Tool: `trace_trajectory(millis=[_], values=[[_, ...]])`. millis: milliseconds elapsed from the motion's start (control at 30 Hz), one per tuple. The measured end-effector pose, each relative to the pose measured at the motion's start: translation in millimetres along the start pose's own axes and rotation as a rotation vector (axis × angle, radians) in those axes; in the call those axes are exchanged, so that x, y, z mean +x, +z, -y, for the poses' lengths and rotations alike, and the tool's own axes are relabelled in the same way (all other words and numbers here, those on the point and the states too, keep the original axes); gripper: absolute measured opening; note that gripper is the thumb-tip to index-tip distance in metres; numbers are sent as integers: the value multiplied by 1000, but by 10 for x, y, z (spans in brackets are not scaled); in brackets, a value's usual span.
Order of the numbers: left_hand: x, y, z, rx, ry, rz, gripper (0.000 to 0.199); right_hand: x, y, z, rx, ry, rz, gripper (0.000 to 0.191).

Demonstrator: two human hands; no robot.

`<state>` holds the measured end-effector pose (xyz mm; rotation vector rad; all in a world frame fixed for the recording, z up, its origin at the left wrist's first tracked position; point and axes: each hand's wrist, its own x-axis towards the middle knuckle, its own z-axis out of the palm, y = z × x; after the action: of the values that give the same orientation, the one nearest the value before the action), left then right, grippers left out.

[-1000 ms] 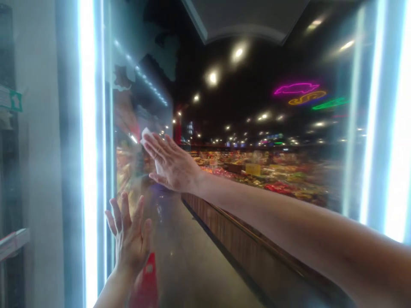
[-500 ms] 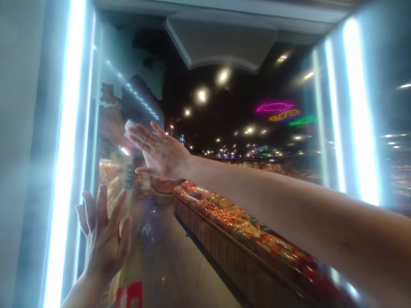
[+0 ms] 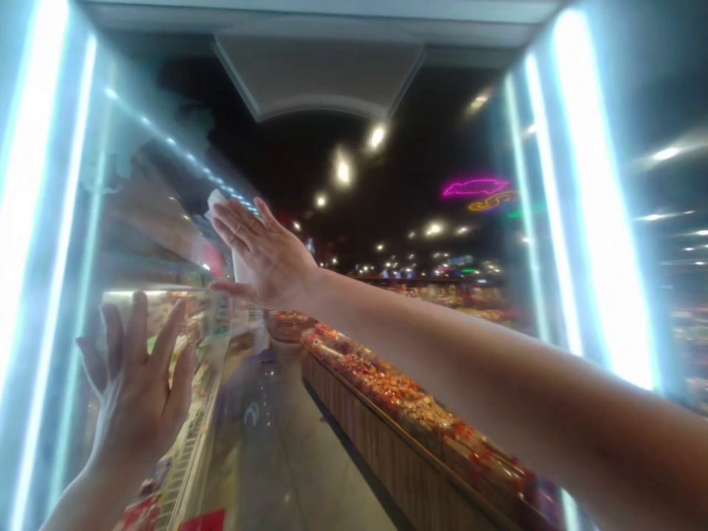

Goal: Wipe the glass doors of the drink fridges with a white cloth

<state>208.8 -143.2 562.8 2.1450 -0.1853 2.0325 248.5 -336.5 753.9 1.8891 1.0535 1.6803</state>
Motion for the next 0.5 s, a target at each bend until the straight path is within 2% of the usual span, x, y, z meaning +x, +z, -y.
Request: trace_trajectory(millis=[67, 167, 233, 267, 400, 433, 500], values=[[80, 15, -149, 10, 30, 18, 69, -121, -69, -295, -1, -26, 24, 102], [196, 82, -429, -3, 69, 11, 66, -334, -188, -802, 25, 238, -17, 101], [269, 157, -640, -16, 92, -5, 64, -510, -230, -984, 50, 368, -70, 100], [303, 200, -749, -22, 108, -10, 64, -607, -231, -1005, 61, 359, -83, 101], [403, 364, -1166, -63, 174, -34, 61, -1008, -195, -1006, 80, 88, -30, 98], [416, 395, -1257, -67, 181, -32, 60, -1103, -205, -1084, 77, 83, -27, 96], [428, 442, -1419, -62, 197, -29, 60, -1281, -262, -1338, 65, 215, -60, 93]])
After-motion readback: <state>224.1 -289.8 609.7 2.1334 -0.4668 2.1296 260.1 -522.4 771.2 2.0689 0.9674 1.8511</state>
